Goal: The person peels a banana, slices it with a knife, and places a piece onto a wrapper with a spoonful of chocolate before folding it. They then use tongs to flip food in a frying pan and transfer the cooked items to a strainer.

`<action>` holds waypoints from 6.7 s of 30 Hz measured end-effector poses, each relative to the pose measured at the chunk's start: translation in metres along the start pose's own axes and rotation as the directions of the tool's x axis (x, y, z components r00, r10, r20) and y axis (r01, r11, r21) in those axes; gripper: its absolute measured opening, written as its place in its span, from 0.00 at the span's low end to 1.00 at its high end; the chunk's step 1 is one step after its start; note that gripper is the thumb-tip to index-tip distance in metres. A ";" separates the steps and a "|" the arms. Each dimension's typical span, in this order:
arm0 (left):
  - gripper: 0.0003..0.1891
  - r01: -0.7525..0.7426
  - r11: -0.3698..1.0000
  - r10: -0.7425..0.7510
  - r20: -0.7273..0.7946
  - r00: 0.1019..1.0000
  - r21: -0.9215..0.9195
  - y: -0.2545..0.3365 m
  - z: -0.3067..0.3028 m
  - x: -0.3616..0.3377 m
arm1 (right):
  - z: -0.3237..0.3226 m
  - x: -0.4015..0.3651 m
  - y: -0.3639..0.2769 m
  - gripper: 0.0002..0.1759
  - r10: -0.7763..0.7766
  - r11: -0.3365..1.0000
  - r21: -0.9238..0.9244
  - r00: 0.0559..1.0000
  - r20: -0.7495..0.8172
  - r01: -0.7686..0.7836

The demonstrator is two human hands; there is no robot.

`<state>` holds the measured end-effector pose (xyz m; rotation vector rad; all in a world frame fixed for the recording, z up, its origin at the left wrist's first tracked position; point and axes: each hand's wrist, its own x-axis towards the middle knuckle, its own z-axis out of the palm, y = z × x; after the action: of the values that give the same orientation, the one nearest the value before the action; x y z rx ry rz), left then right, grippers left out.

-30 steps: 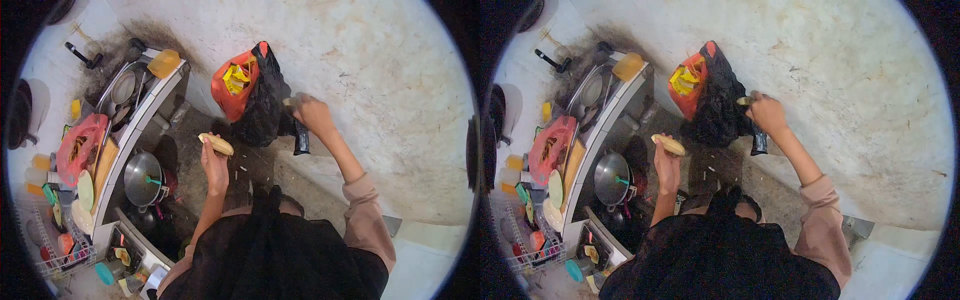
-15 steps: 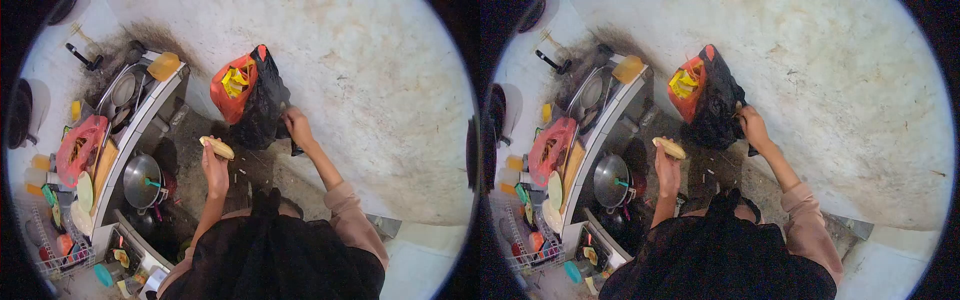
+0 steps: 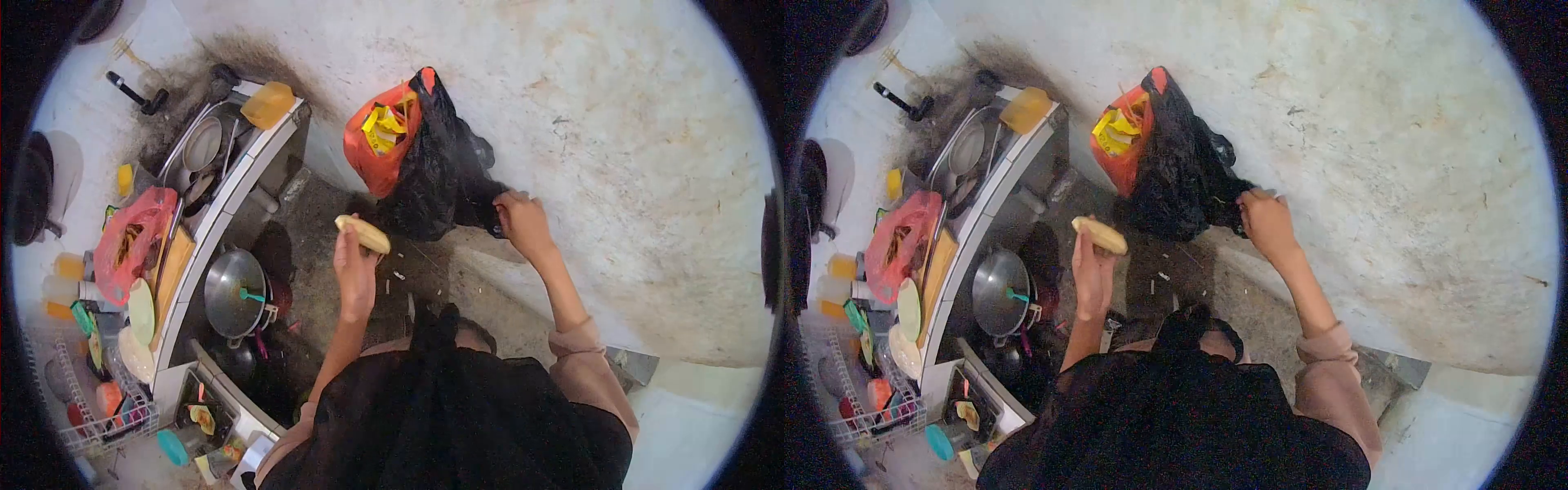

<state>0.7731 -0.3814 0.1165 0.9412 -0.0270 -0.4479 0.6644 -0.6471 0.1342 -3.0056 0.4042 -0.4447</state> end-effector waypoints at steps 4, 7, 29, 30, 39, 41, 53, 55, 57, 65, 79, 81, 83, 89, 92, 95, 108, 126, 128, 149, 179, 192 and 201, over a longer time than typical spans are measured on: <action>0.24 0.068 0.997 -0.071 0.117 0.991 0.033 0.004 0.016 0.001 | -0.036 -0.012 -0.052 0.09 0.099 0.838 0.545 0.990 -0.101 -0.028; 0.22 0.151 0.987 -0.139 0.189 0.972 -0.054 0.002 0.031 0.001 | -0.033 -0.022 -0.090 0.12 0.169 0.389 0.871 0.953 0.252 -0.299; 0.20 0.298 0.955 -0.286 0.291 0.913 0.004 -0.005 0.040 -0.013 | 0.003 -0.040 -0.127 0.08 0.294 0.562 0.827 0.935 -0.198 -0.002; 0.20 0.334 0.943 -0.316 0.327 0.891 0.000 -0.005 0.037 -0.011 | 0.001 -0.040 -0.124 0.08 0.290 0.514 0.857 0.949 -0.126 -0.044; 0.22 0.602 0.797 -0.488 0.640 0.593 0.049 -0.003 0.013 0.006 | -0.018 -0.028 -0.085 0.12 0.124 0.023 0.942 0.936 0.329 -0.334; 0.23 0.607 0.783 -0.514 0.690 0.509 0.135 -0.005 0.003 0.009 | -0.026 -0.025 -0.068 0.12 0.180 0.039 0.945 0.933 0.312 -0.324; 0.20 0.668 0.726 -0.633 0.540 0.555 0.164 -0.011 -0.016 0.005 | -0.089 -0.007 -0.008 0.11 0.281 0.663 0.712 0.958 0.046 -0.229; 0.20 0.660 0.732 -0.629 0.539 0.561 0.167 -0.011 -0.018 0.004 | -0.080 0.000 -0.007 0.10 0.174 0.777 0.617 0.985 -0.015 -0.128; 0.20 0.657 0.736 -0.626 0.535 0.568 0.163 -0.009 -0.019 0.002 | -0.074 0.009 -0.010 0.09 0.127 0.848 0.522 0.991 -0.043 -0.086; 0.21 0.653 0.751 -0.603 0.504 0.618 0.097 -0.005 -0.024 -0.002 | -0.060 0.042 -0.021 0.09 0.082 0.934 0.358 0.975 -0.205 -0.003; 0.21 0.621 0.782 -0.575 0.453 0.681 0.059 -0.004 -0.037 -0.002 | -0.073 0.071 -0.041 0.10 0.041 0.943 0.328 0.964 -0.261 0.048; 0.21 0.620 0.783 -0.574 0.454 0.682 0.059 -0.005 -0.039 -0.003 | -0.060 0.075 -0.036 0.10 0.036 0.969 0.248 0.973 -0.227 0.022; 0.20 0.613 0.789 -0.568 0.446 0.692 0.054 -0.005 -0.038 -0.002 | -0.049 0.081 -0.034 0.09 0.031 0.988 0.155 0.980 -0.198 0.000; 0.20 0.620 0.784 -0.557 0.454 0.695 0.014 -0.008 -0.036 0.001 | -0.017 0.088 -0.032 0.06 -0.008 1.000 0.008 0.990 -0.138 0.009; 0.19 0.597 0.801 -0.554 0.416 0.721 0.033 -0.008 -0.032 0.002 | -0.020 0.089 -0.041 0.04 -0.016 1.000 0.000 0.996 -0.089 0.016; 0.19 0.595 0.804 -0.552 0.387 0.739 0.012 -0.004 -0.029 0.001 | -0.030 0.086 -0.048 0.04 -0.086 0.996 -0.008 0.993 -0.075 0.085; 0.19 0.567 0.823 -0.516 0.362 0.776 -0.043 -0.004 -0.026 0.001 | 0.037 0.043 -0.025 0.09 -0.020 1.000 -0.019 0.999 0.027 0.020; 0.18 0.355 0.909 -0.312 0.208 0.927 -0.219 -0.023 0.018 -0.008 | 0.005 -0.037 -0.137 0.12 -0.014 0.877 0.480 0.999 0.040 -0.007; 0.17 0.324 0.935 -0.299 0.169 0.939 -0.145 -0.019 0.025 -0.015 | 0.008 -0.039 -0.139 0.12 -0.003 0.883 0.468 0.997 0.076 -0.033; 0.23 0.713 0.701 -0.583 0.571 0.578 -0.007 0.000 -0.031 -0.005 | -0.092 0.004 -0.031 0.14 0.133 0.694 0.680 0.970 0.203 -0.237; 0.14 0.468 0.883 -0.444 0.282 0.851 -0.021 -0.019 -0.030 -0.010 | 0.052 0.059 -0.001 0.03 -0.034 0.998 -0.049 0.998 0.046 0.036; 0.15 0.381 0.922 -0.365 0.167 0.916 -0.071 -0.028 -0.015 0.000 | -0.017 -0.024 -0.127 0.15 -0.101 0.646 0.753 0.992 -0.079 0.126; 0.18 0.343 0.938 -0.343 0.009 0.939 -0.048 -0.009 -0.019 -0.008 | 0.023 -0.019 -0.138 0.11 -0.226 0.716 0.643 0.962 -0.153 0.270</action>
<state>0.7670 -0.3679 0.0997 0.8996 0.1501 -0.7692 0.6880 -0.5084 0.1227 -2.3412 -0.1526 -0.5598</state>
